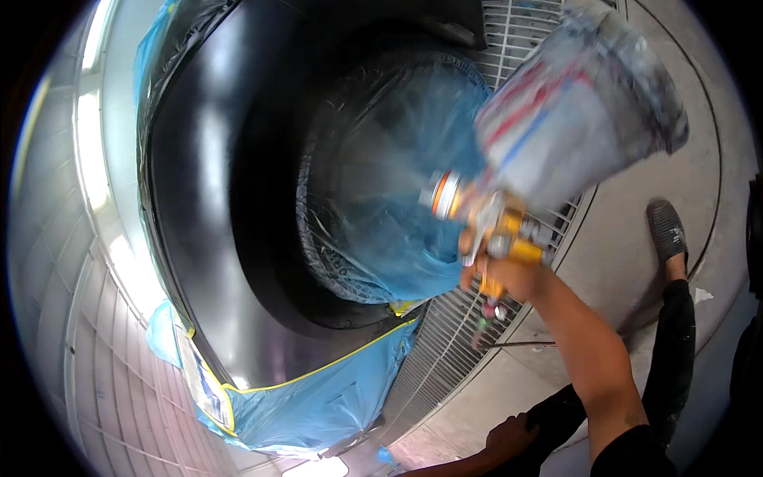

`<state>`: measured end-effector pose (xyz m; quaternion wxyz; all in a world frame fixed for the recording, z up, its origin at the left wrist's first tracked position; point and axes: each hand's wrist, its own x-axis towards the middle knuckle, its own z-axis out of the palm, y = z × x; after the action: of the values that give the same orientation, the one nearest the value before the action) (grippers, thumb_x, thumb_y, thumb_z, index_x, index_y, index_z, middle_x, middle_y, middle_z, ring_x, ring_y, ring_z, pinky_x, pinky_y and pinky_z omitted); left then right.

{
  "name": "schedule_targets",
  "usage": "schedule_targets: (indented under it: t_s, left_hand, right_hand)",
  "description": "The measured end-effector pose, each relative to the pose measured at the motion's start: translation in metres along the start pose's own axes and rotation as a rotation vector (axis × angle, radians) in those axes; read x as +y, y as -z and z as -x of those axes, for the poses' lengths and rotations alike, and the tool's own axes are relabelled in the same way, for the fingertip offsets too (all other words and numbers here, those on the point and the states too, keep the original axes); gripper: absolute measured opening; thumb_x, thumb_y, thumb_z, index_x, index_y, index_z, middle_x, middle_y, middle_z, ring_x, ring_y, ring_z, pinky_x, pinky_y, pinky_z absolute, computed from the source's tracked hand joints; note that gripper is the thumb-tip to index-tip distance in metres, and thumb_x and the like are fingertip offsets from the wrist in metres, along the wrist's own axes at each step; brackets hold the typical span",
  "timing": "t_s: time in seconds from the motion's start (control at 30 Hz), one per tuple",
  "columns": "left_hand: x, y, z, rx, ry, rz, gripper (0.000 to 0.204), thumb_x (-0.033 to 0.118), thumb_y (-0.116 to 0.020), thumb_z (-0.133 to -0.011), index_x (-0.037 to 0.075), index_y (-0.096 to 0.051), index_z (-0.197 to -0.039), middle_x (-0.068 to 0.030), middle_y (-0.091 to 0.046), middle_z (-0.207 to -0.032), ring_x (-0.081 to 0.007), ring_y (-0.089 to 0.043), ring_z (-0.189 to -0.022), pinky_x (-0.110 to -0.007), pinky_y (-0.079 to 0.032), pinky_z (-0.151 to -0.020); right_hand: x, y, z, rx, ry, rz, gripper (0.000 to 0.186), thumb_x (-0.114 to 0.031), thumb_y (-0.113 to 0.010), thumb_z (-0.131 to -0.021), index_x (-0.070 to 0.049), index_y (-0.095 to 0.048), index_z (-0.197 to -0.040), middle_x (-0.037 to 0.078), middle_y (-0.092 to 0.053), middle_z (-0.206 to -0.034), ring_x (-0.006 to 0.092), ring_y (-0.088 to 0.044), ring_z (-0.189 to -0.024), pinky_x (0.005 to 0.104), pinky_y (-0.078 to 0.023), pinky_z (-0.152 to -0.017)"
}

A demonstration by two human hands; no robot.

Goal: The person uses a spray gun to apply paint to the rear section of a car inside a professional paint booth. The car is partially covered with blue protective plastic sheeting. The person moves around the vehicle to cover different angles, then exits the booth and hands the spray gun to another person.

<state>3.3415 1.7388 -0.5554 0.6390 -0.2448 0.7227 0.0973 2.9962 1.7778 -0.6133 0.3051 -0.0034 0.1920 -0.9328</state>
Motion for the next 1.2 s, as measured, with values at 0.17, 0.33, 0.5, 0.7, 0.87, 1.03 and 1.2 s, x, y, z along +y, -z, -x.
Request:
schedule_targets:
  t_s: [0.17,0.33,0.5,0.7,0.87,1.03,1.2]
  left_hand:
    - [-0.002,0.011,-0.007,-0.061,0.021,0.034,0.057,0.051,-0.051,-0.097,0.0,-0.058,-0.121,-0.0257,-0.068,-0.111,-0.042,-0.068,-0.104,-0.054,-0.054,-0.089]
    - [-0.011,0.009,-0.012,-0.041,0.011,0.031,0.057,0.051,-0.051,-0.097,-0.001,-0.058,-0.12,-0.0259,-0.068,-0.11,-0.0422,-0.068,-0.102,-0.054,-0.055,-0.088]
    - [-0.009,0.016,-0.006,-0.011,-0.026,0.047,0.058,0.051,-0.051,-0.097,-0.001,-0.058,-0.119,-0.0263,-0.068,-0.11,-0.0426,-0.068,-0.101,-0.054,-0.055,-0.087]
    - [-0.004,0.017,-0.004,-0.028,0.025,0.012,0.061,0.054,-0.051,-0.096,-0.002,-0.058,-0.119,-0.0268,-0.068,-0.111,-0.0427,-0.068,-0.103,-0.053,-0.055,-0.089]
    - [0.011,0.017,-0.006,-0.068,0.07,0.008,0.06,0.054,-0.052,-0.093,0.0,-0.061,-0.118,-0.0246,-0.07,-0.111,-0.0418,-0.068,-0.104,-0.053,-0.053,-0.091]
    - [0.014,0.01,-0.006,-0.005,0.018,-0.049,0.057,0.052,-0.054,-0.093,0.0,-0.063,-0.114,-0.0233,-0.071,-0.108,-0.0408,-0.069,-0.103,-0.052,-0.054,-0.09]
    - [0.026,0.018,0.004,0.0,0.007,-0.014,0.056,0.053,-0.056,-0.091,0.001,-0.066,-0.111,-0.0225,-0.072,-0.108,-0.0397,-0.07,-0.102,-0.052,-0.054,-0.09]
  right_hand:
    - [0.019,0.008,0.027,-0.252,-0.332,0.113,0.029,0.001,-0.062,-0.077,-0.002,-0.064,-0.106,0.011,-0.069,-0.096,0.0227,-0.075,-0.078,0.0297,-0.056,-0.053]
    - [0.009,0.016,0.012,-0.359,-0.337,0.064,0.031,-0.002,-0.061,-0.076,-0.001,-0.065,-0.107,0.012,-0.07,-0.095,0.022,-0.075,-0.078,0.0302,-0.056,-0.055]
    - [-0.008,0.019,-0.024,-0.171,-0.074,-0.065,0.045,0.002,-0.062,-0.076,-0.002,-0.058,-0.121,0.01,-0.064,-0.106,0.0254,-0.069,-0.077,0.0433,-0.062,-0.064]
    - [-0.056,0.045,-0.049,0.203,0.364,-0.118,0.045,0.003,-0.056,-0.077,0.001,-0.055,-0.122,0.013,-0.062,-0.104,0.0248,-0.066,-0.08,0.0413,-0.062,-0.069]
    - [-0.068,0.084,-0.06,0.535,0.461,-0.008,0.028,0.005,-0.052,-0.082,0.002,-0.055,-0.11,0.012,-0.061,-0.098,0.0248,-0.066,-0.074,0.0429,-0.063,-0.074]
    - [-0.094,0.07,-0.047,0.695,0.372,0.071,0.019,0.003,-0.055,-0.083,0.003,-0.055,-0.102,0.011,-0.059,-0.094,0.0251,-0.067,-0.074,0.0453,-0.063,-0.074]
    - [-0.14,0.0,0.01,0.32,0.044,0.156,0.04,0.001,-0.059,-0.077,0.001,-0.056,-0.117,0.013,-0.062,-0.101,0.0296,-0.067,-0.094,0.0487,-0.063,-0.072]
